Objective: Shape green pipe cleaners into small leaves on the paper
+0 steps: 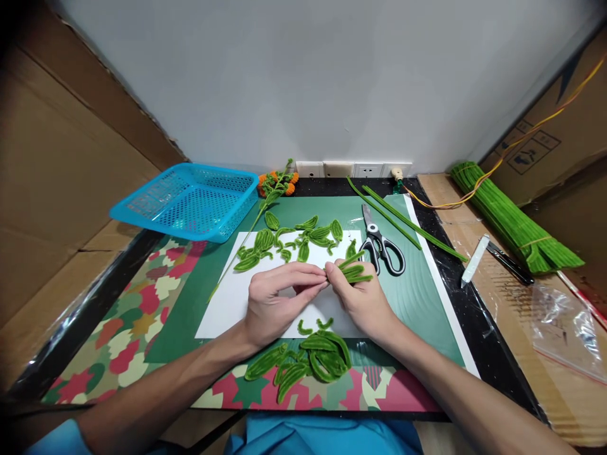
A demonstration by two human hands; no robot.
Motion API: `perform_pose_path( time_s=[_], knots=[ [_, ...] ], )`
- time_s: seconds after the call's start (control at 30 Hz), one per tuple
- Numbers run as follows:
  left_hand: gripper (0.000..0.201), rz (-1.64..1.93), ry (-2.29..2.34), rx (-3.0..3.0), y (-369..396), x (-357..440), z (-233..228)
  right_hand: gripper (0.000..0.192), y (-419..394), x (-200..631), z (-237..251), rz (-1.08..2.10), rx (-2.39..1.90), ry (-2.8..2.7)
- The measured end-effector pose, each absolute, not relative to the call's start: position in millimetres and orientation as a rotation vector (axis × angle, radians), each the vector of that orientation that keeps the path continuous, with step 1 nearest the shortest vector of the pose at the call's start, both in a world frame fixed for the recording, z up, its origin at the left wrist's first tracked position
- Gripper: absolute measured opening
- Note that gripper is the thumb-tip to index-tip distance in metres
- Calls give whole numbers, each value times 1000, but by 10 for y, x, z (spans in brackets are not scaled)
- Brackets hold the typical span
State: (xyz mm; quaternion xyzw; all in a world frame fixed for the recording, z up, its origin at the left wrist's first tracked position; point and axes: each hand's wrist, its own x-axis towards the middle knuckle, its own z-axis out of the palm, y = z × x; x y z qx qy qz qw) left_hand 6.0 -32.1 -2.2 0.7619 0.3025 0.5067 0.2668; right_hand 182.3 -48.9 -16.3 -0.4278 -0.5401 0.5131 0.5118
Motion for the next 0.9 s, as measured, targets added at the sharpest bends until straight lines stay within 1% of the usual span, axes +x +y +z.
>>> perform_pose_path(
  time_s=[0.1, 0.23, 0.33, 0.53, 0.67, 0.83, 0.9],
  knots=[
    [12, 1322, 920, 1894, -348, 85, -25, 57, -507, 1794, -228, 1349, -1005, -1161],
    [36, 1277, 956, 1627, -366, 111, -60, 55, -538, 1717, -243, 1502, -967, -931],
    [45, 1288, 925, 1631, -363, 116, -72, 56, -551, 1676, -228, 1559, -923, -823],
    [33, 1328, 972, 1743, -393, 125, -61, 56, -558, 1675, -249, 1487, -935, -884],
    [29, 1342, 953, 1749, -414, 128, -63, 56, -559, 1685, -247, 1481, -922, -920],
    [30, 1342, 964, 1709, -407, 133, -29, 54, -554, 1714, -216, 1501, -882, -911],
    [24, 1331, 984, 1709, -397, 128, -12, 53, -550, 1731, -215, 1492, -893, -927]
  ],
)
